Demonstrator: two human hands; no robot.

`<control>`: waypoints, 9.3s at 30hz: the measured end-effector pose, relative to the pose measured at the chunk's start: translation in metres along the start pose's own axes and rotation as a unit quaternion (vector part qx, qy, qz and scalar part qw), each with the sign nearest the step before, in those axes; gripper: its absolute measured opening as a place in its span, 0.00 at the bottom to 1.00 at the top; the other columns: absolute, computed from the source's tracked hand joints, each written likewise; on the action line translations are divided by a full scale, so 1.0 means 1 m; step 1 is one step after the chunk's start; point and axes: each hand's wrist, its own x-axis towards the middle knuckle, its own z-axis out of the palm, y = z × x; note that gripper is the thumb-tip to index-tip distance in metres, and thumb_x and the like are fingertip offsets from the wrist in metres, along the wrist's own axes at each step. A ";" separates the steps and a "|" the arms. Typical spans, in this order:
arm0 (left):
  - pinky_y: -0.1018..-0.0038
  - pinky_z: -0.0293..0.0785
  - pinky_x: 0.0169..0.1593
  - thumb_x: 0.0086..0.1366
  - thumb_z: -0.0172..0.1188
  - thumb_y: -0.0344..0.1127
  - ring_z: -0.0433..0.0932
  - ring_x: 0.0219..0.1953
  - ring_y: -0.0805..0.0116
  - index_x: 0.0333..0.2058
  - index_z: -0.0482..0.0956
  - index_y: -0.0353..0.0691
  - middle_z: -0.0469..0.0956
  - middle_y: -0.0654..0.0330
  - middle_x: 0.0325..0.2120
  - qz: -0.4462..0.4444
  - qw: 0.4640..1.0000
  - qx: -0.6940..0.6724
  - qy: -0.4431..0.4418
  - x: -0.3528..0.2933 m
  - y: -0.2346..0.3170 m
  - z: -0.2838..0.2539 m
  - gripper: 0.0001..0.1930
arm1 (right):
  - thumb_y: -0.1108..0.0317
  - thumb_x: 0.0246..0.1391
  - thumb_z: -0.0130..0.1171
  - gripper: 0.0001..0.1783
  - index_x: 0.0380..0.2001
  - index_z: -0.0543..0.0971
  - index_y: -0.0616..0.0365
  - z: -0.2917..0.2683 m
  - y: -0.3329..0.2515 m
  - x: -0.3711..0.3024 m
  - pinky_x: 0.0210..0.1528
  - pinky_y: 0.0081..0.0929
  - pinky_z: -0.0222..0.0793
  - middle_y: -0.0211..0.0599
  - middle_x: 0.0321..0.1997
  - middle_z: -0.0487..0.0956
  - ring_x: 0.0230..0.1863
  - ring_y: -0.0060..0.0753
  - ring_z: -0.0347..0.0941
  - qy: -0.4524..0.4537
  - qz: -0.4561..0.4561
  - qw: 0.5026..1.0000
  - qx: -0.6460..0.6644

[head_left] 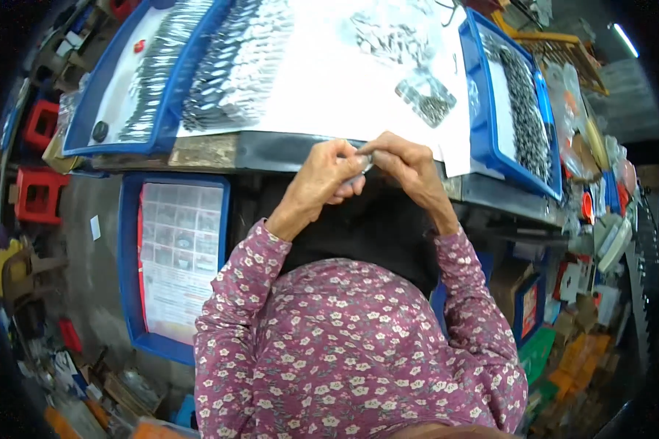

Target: Assembling small metal hardware components at a manual workstation.

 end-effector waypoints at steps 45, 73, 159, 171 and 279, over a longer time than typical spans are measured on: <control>0.68 0.71 0.36 0.52 0.48 0.18 0.75 0.32 0.55 0.39 0.69 0.29 0.74 0.49 0.30 0.422 0.786 0.387 0.233 0.016 -0.013 -0.039 0.13 | 0.72 0.40 0.59 0.08 0.23 0.71 0.62 0.084 -0.014 0.223 0.31 0.33 0.64 0.40 0.26 0.69 0.30 0.41 0.68 0.056 -0.338 0.834 -0.432; 0.62 0.70 0.36 0.53 0.49 0.28 0.75 0.32 0.46 0.31 0.73 0.32 0.76 0.44 0.28 0.265 0.631 0.577 0.445 -0.071 0.124 -0.223 0.08 | 0.78 0.45 0.55 0.03 0.27 0.74 0.61 0.034 -0.031 0.164 0.26 0.28 0.63 0.38 0.26 0.70 0.23 0.38 0.68 0.074 -0.304 0.871 -0.379; 0.82 0.64 0.26 0.52 0.59 0.25 0.69 0.21 0.75 0.31 0.73 0.30 0.73 0.58 0.21 0.244 0.969 -0.023 0.025 -0.050 0.043 -0.022 0.08 | 0.70 0.47 0.53 0.06 0.29 0.70 0.61 -0.070 -0.025 0.004 0.10 0.09 0.49 0.26 0.19 0.69 0.11 0.09 0.55 0.045 0.004 0.994 0.095; 0.85 0.62 0.28 0.55 0.57 0.29 0.68 0.22 0.80 0.30 0.74 0.32 0.72 0.64 0.19 0.162 0.985 -0.023 0.054 -0.038 0.014 -0.016 0.06 | 0.67 0.48 0.60 0.10 0.22 0.72 0.60 -0.003 -0.016 -0.008 0.17 0.12 0.52 0.20 0.16 0.65 0.18 0.10 0.60 -0.052 -0.070 0.996 0.005; 0.77 0.65 0.23 0.56 0.52 0.27 0.69 0.19 0.73 0.28 0.70 0.31 0.72 0.56 0.18 0.301 0.869 0.347 0.183 -0.012 -0.007 0.008 0.04 | 0.62 0.44 0.51 0.14 0.24 0.74 0.65 -0.054 0.071 0.156 0.33 0.40 0.69 0.49 0.25 0.75 0.28 0.48 0.73 0.102 -0.047 0.878 -0.465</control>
